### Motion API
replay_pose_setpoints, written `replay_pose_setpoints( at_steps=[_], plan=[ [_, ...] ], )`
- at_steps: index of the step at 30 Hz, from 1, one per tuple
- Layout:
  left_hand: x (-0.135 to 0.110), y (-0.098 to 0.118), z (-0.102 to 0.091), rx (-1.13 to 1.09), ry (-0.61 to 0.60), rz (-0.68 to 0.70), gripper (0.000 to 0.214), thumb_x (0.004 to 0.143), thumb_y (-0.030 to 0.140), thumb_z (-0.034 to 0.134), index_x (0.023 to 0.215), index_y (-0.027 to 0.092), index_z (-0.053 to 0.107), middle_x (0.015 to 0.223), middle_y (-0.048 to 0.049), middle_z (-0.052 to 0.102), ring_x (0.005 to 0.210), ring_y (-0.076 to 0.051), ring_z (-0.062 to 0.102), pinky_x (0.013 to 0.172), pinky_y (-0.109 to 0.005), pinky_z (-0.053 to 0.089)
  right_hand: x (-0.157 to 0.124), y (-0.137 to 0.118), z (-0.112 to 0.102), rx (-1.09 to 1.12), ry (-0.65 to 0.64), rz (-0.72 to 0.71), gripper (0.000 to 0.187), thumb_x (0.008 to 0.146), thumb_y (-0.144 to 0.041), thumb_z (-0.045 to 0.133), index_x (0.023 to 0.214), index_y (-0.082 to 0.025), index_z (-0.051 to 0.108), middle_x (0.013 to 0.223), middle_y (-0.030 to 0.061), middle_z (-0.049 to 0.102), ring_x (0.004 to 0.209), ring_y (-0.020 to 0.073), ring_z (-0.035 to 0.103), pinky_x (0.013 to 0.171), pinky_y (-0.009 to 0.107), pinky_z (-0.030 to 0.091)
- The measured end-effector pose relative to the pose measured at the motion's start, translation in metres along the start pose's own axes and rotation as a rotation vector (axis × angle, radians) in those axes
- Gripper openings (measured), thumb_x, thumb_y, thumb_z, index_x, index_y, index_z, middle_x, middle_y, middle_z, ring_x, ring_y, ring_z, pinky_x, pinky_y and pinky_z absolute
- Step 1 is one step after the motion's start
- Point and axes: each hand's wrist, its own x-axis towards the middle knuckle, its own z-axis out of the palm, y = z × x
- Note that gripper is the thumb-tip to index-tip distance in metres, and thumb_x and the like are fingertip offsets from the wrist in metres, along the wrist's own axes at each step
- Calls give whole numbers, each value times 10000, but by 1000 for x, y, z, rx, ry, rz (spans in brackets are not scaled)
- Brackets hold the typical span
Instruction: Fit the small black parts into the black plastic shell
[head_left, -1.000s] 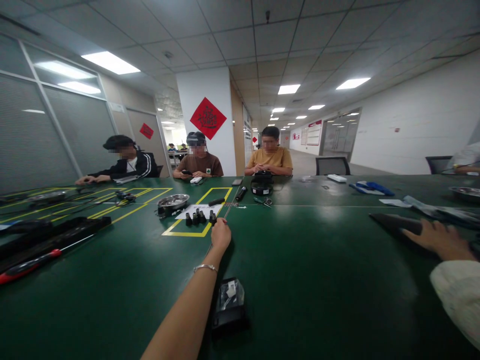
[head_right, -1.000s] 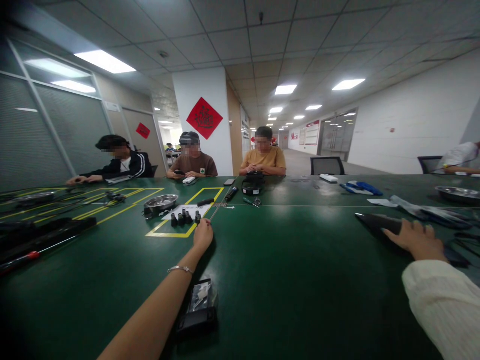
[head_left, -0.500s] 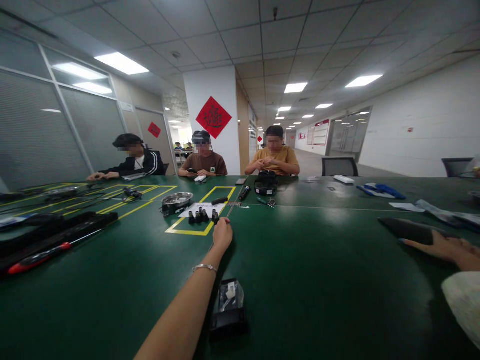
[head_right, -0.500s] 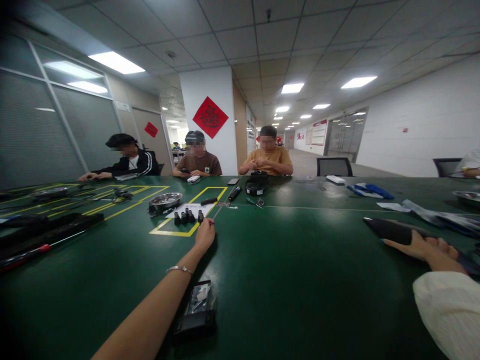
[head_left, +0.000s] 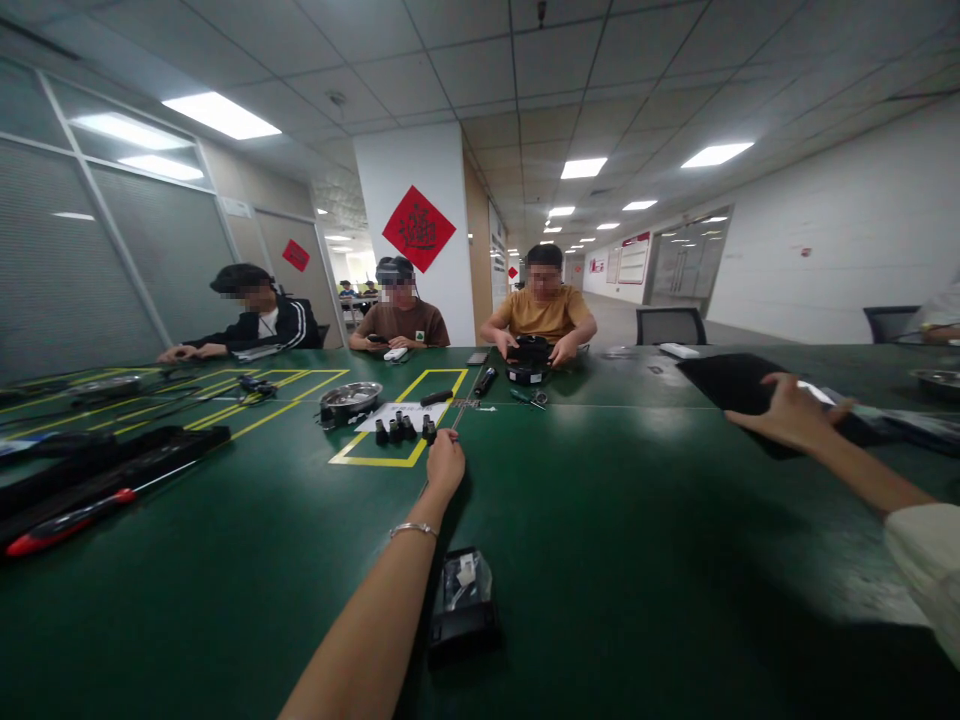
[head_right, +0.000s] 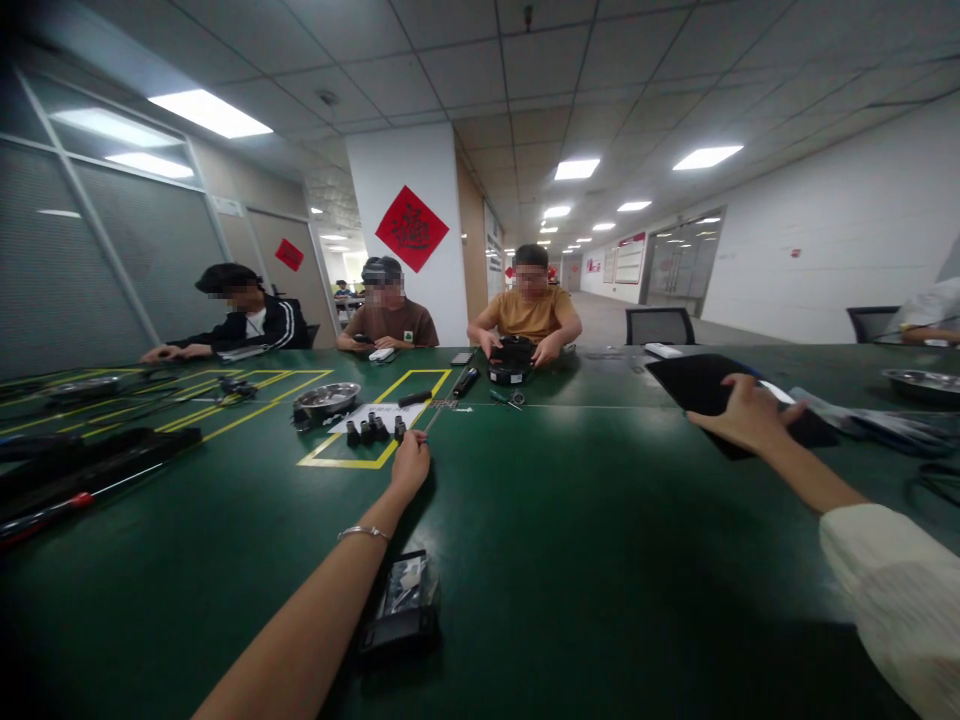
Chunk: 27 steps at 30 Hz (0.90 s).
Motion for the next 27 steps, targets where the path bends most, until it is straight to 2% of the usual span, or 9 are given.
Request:
replay_pose_setpoints(
  at_steps=[3,7,11,15,17,19,21,24,27],
  plan=[
    [-1,2,-2,-1,-6,32,201,798,131,345,958,178,456,976,-83,586,905,-193,551,743,-283,407,-48,-67,-26,117,-53,-203,639,612,-597,476,1052,-144,381,1031,176,485,1038,318,411,894,550,86],
    [-3,5,-4,24,-19,47,208,789,115,351,958,173,457,959,-90,588,901,-200,552,749,-288,408,-134,-139,-45,196,-161,-420,657,515,-595,547,990,-174,377,1074,140,454,1157,359,295,941,572,14],
    [-5,7,-4,54,-27,51,213,790,98,337,945,173,462,945,-97,590,909,-203,550,744,-292,406,-202,-187,-58,269,-357,-504,637,528,-560,559,1013,-177,403,1073,130,470,1162,358,309,956,575,11],
    [-5,7,-4,75,-29,67,207,793,95,330,937,172,457,949,-96,587,898,-205,550,723,-289,405,-235,-220,-72,178,-407,-541,774,533,-609,553,1119,-122,419,1108,192,470,1167,410,275,924,605,-66],
    [-5,7,-4,79,-26,67,206,791,95,333,937,177,454,942,-91,587,887,-203,552,715,-287,403,-241,-231,-78,138,-398,-589,823,570,-675,497,1152,-98,424,1099,219,483,1159,430,276,906,609,-111],
    [-4,6,-4,77,-23,67,202,791,100,335,934,181,452,926,-87,587,881,-204,552,711,-288,401,-240,-239,-84,139,-407,-634,815,642,-720,387,1164,-96,435,1066,224,517,1112,423,343,902,609,-122],
    [-3,4,-4,68,-18,63,200,791,100,335,932,181,452,915,-85,586,878,-205,552,713,-290,400,-229,-243,-90,176,-400,-656,774,716,-717,262,1164,-112,442,1003,201,559,1019,382,439,915,615,-55],
    [-2,2,-2,54,-16,60,198,793,104,338,939,177,449,917,-82,583,876,-200,553,722,-288,399,-189,-233,-91,189,-299,-592,658,789,-633,214,1130,-127,460,945,171,576,920,325,501,895,571,177],
    [-1,2,-2,53,-10,62,188,801,112,335,938,174,448,919,-84,581,876,-197,550,726,-287,397,-125,-196,-80,91,-200,-429,521,806,-481,326,1140,-106,462,1014,197,528,925,333,497,815,508,288]
  ],
)
